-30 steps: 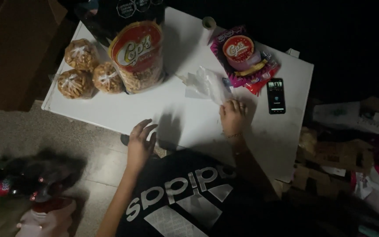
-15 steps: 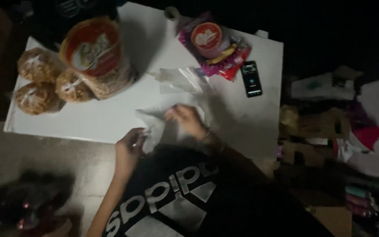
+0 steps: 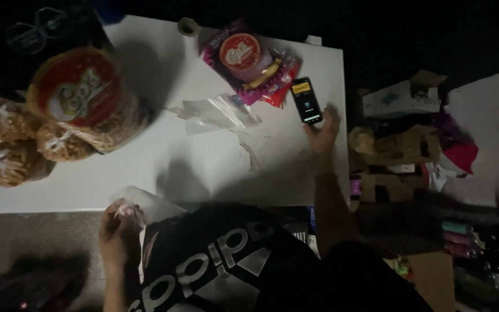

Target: The person pours snacks from a large branded bag into small clear plastic bags, then ties each filled bag and places it on the table. The process is repeated multiple times throughout the clip.

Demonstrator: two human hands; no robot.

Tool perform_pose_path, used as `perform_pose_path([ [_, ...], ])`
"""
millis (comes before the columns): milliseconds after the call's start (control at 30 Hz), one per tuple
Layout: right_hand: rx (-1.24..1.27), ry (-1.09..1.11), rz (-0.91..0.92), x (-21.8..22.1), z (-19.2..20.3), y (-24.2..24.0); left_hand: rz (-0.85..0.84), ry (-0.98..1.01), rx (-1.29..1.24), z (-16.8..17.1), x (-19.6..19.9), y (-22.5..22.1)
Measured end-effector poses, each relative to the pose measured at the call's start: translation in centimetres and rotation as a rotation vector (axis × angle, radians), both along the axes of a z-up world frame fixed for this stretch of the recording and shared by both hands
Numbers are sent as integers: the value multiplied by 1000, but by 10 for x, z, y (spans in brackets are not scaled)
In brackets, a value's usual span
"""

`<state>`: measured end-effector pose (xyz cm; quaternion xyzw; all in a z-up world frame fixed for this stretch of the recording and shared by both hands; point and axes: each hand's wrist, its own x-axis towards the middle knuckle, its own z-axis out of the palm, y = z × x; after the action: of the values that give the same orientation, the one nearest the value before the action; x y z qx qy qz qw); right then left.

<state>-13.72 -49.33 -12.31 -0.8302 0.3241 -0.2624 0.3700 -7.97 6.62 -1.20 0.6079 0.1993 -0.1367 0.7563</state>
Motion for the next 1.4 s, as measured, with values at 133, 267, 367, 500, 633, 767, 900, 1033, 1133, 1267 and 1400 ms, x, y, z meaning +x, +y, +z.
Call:
perform_pose_path([
  [133, -301, 3, 0, 0, -26, -17, -108, 179, 160, 3, 1, 9],
  [267, -300, 195, 32, 15, -3, -11, -285, 185, 499, -23, 6, 25],
  [367, -249, 297, 53, 33, -3, -25, -318, 185, 572, -23, 5, 20],
  [500, -151, 364, 113, 58, 11, -31, -254, 225, 490, -32, 5, 19],
  [633, -253, 461, 92, 69, 9, -38, -94, 230, 286, -5, -6, -3],
  [767, -285, 433, 107, 67, -2, -41, 30, 301, 203, -2, -10, -3],
  [900, -420, 448, 113, 67, -19, -53, 77, 287, 119, -5, -14, -2],
  [1033, -408, 508, 129, 68, -18, -54, -23, 169, 4, -12, -19, 4],
  [1133, -416, 429, 113, 61, -13, -40, -15, 73, -66, -11, -22, 1],
  [1267, -326, 226, -11, 60, 28, 37, -24, -51, -43, 11, -17, -16],
  [1400, 119, -32, 198, 62, -61, 148, -228, -189, 244, 0, 0, -33],
])
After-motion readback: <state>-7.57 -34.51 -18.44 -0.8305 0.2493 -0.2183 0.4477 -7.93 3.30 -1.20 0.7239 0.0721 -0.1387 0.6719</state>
